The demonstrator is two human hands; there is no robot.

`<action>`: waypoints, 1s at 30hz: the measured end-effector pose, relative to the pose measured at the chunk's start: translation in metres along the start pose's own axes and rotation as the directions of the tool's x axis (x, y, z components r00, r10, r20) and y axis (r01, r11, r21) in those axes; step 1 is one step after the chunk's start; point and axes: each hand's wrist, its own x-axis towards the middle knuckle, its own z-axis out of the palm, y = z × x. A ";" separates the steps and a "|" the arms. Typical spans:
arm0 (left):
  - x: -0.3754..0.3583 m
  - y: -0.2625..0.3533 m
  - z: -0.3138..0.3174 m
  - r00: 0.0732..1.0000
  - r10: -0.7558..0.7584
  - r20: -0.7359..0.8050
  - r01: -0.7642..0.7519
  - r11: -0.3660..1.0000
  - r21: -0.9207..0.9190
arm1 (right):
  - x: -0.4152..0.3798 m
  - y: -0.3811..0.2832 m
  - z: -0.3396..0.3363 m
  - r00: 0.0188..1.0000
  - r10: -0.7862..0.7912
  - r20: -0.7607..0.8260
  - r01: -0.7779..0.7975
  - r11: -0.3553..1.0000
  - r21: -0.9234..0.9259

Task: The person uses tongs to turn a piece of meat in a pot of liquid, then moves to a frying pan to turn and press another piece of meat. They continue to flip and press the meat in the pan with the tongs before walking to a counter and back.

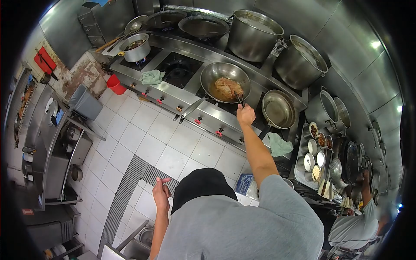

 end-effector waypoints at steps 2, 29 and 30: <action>0.001 0.000 0.000 1.000 -0.003 -0.002 0.003 1.000 -0.005 | 0.000 0.001 0.001 1.000 -0.006 0.001 0.006 1.000 -0.008; -0.004 -0.003 -0.024 1.000 -0.027 0.000 0.027 0.999 0.025 | -0.028 -0.004 -0.006 0.994 -0.102 0.025 0.103 0.993 -0.056; -0.004 -0.003 -0.024 1.000 -0.024 0.002 0.024 0.999 0.026 | -0.027 -0.004 -0.005 0.994 -0.102 0.025 0.104 0.993 -0.056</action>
